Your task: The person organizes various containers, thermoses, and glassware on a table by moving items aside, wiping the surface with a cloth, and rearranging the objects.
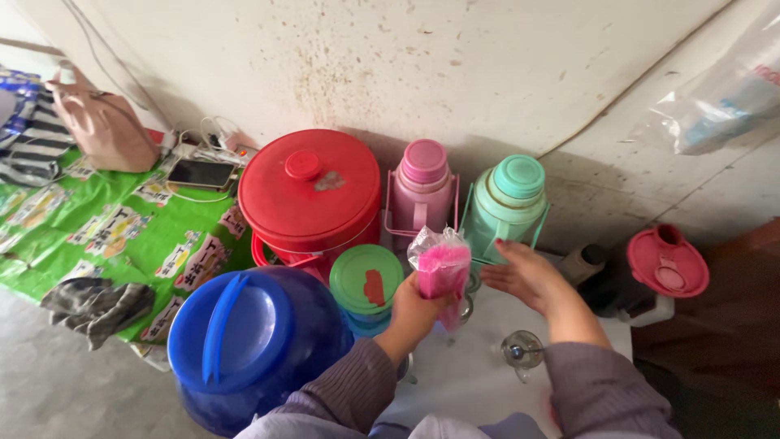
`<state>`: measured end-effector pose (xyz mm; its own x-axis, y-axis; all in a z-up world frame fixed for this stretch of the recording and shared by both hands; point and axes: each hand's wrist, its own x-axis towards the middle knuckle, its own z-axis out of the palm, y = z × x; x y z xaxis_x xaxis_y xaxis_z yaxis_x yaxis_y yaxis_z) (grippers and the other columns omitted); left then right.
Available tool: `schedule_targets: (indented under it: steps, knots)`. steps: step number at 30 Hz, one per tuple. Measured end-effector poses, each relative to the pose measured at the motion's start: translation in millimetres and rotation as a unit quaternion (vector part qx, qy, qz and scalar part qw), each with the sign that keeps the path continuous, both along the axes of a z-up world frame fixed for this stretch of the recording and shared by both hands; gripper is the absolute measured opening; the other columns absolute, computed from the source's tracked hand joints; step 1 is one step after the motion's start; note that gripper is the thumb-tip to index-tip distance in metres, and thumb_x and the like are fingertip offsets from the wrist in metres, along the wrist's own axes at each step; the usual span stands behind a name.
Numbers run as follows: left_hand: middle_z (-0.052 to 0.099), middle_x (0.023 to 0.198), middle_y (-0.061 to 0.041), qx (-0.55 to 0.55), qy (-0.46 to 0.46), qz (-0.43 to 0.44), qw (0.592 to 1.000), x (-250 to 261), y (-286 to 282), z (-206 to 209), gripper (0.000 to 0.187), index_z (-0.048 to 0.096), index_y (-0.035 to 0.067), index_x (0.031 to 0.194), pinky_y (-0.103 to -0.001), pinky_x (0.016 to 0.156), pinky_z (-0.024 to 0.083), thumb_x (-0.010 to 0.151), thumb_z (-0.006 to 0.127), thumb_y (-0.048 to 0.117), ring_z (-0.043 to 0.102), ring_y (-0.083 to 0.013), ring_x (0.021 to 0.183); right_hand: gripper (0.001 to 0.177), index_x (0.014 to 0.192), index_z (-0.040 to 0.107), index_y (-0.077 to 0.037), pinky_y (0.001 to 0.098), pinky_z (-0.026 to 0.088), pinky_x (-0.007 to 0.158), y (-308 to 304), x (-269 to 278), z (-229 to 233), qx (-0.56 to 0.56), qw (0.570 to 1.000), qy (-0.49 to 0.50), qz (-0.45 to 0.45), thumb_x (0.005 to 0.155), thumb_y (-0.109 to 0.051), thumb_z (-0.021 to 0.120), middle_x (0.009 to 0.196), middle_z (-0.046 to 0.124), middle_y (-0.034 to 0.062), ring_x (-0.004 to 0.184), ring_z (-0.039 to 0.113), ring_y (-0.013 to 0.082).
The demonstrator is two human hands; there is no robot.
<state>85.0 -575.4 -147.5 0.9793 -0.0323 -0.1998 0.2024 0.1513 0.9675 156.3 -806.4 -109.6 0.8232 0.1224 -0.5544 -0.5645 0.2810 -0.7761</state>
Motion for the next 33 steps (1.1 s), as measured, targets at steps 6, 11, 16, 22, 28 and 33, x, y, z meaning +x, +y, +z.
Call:
schedule_targets:
  steps: [6,11,16,22,28,33]
  knots:
    - [0.069,0.102,-0.005,0.114,-0.056,0.075,0.989,7.7,-9.6,-11.9,0.041,0.067,0.004,0.105,-0.032,0.081,0.058,0.071,0.090,0.001,0.069,-0.0153,0.091,0.035,0.113,0.049,-0.013,0.0509,0.053,0.090,26.8,42.3,-64.4,0.062,0.991,-0.087,-0.087,0.102,-0.046,0.055,0.113,0.060,0.0218,0.099,0.065,0.0374]
    - [0.075,0.106,-0.003,-0.058,-0.016,0.016,0.998,5.2,-4.8,-17.9,0.042,0.065,0.009,0.112,-0.031,0.084,0.058,0.075,0.081,-0.001,0.071,-0.0125,0.095,0.029,0.105,0.047,-0.012,0.0529,0.056,0.088,23.2,47.5,-72.8,0.009,0.978,-0.104,-0.182,0.105,-0.041,0.051,0.109,0.048,0.0110,0.094,0.061,0.0398]
    - [0.076,0.104,-0.004,-0.044,0.003,-0.013,0.999,7.2,-2.3,-21.9,0.038,0.065,0.006,0.112,-0.031,0.080,0.060,0.079,0.082,-0.001,0.072,-0.0130,0.091,0.029,0.098,0.043,-0.012,0.0493,0.056,0.086,-1.7,40.4,-67.0,0.009,0.980,-0.102,-0.173,0.106,-0.039,0.050,0.106,0.052,0.0108,0.092,0.063,0.0391]
    - [0.076,0.104,-0.004,-0.041,-0.036,-0.049,0.997,6.8,-5.6,-11.6,0.038,0.067,0.005,0.116,-0.030,0.079,0.058,0.081,0.081,0.000,0.071,-0.0125,0.091,0.029,0.096,0.044,-0.014,0.0504,0.059,0.087,-31.6,32.6,-57.4,-0.011,0.982,-0.102,-0.159,0.105,-0.040,0.051,0.104,0.050,0.0085,0.094,0.062,0.0373]
    - [0.075,0.108,-0.008,0.138,-0.177,-0.016,0.974,6.3,-23.7,-10.9,0.049,0.072,0.007,0.114,-0.038,0.085,0.056,0.069,0.092,0.005,0.065,-0.0220,0.094,0.045,0.130,0.049,-0.014,0.0496,0.056,0.088,-39.8,16.6,-13.1,-0.264,0.964,0.009,-0.038,0.097,-0.042,0.061,0.126,0.064,0.0307,0.095,0.068,0.0390]
    - [0.076,0.102,-0.013,0.237,-0.272,-0.040,0.932,9.1,-22.5,4.1,0.039,0.081,0.007,0.102,-0.037,0.086,0.054,0.066,0.095,0.004,0.065,-0.0244,0.098,0.089,0.149,0.042,-0.008,0.0421,0.057,0.092,-57.3,-21.2,63.2,-0.514,0.819,-0.192,0.170,0.074,-0.021,0.086,0.137,0.063,0.0202,0.108,0.068,0.0321]
